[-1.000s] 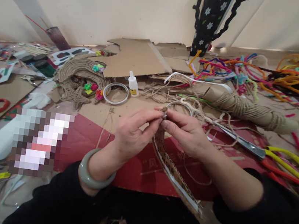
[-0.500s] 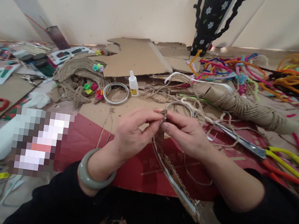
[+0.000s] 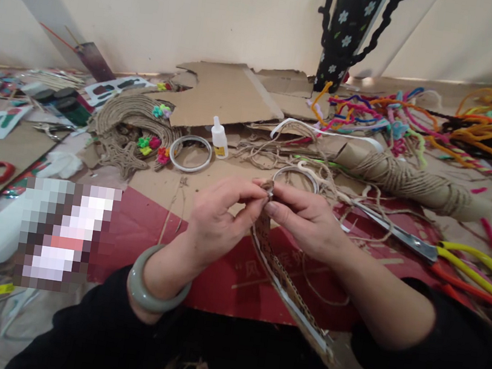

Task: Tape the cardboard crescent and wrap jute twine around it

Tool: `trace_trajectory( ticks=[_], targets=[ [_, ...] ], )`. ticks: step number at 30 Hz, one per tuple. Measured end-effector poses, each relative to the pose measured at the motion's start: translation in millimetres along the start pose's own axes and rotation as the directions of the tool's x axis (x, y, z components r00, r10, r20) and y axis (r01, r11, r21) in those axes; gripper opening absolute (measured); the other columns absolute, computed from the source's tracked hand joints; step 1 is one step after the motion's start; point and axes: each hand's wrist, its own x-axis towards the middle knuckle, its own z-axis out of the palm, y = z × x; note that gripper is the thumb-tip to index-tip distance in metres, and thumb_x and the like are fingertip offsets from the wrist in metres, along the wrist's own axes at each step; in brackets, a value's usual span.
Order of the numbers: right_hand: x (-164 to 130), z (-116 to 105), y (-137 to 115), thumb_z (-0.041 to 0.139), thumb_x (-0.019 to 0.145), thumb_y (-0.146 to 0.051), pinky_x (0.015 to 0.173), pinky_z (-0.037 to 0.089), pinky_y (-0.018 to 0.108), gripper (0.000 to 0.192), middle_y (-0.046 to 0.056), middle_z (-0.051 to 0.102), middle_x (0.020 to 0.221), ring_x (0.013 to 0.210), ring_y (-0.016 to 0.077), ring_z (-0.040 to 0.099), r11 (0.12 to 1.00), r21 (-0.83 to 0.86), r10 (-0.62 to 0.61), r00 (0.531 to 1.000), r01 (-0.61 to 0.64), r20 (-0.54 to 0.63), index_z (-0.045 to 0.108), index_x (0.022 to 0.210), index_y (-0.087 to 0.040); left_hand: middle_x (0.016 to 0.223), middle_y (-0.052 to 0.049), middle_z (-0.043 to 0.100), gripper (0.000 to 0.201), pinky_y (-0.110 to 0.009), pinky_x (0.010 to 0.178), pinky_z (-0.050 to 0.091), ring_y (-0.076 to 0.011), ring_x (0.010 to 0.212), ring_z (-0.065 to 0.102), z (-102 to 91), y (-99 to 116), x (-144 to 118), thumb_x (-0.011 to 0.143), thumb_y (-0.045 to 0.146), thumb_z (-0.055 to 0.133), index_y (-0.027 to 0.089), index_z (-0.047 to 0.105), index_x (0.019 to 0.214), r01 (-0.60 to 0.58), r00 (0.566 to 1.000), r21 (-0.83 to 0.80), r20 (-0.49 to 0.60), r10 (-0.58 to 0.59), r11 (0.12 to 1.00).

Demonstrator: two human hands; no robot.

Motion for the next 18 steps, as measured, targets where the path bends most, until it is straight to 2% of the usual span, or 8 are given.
trace_trajectory(
  ticks=[7,18],
  targets=[
    [-0.4,-0.2,-0.6,0.059,0.086,-0.033,0.099,0.051,0.039,0.034,0.005,0.072,0.113,0.113,0.0219,0.064,1.000,0.004,0.020,1.000,-0.020,-0.001,0.069,0.117,-0.024,0.081,-0.001,0.072,0.007,-0.023,0.067,0.056,-0.0105,0.072,0.067,0.1,2.9,0.5,0.083,0.012,0.063,0.019,0.064,0.085,0.033,0.999,0.008,-0.011,-0.033,0.999],
    [-0.2,0.2,2.0,0.059,0.086,-0.031,0.099,0.051,0.038,0.034,0.006,0.071,0.116,0.112,0.0215,0.064,1.000,0.001,-0.002,1.000,0.002,-0.008,0.069,0.117,-0.022,0.077,-0.002,0.071,0.006,-0.020,0.066,0.055,-0.0091,0.070,0.066,0.5,0.6,0.2,0.082,0.011,0.064,0.016,0.063,0.083,0.004,1.000,0.019,-0.015,-0.004,1.000]
  ],
)
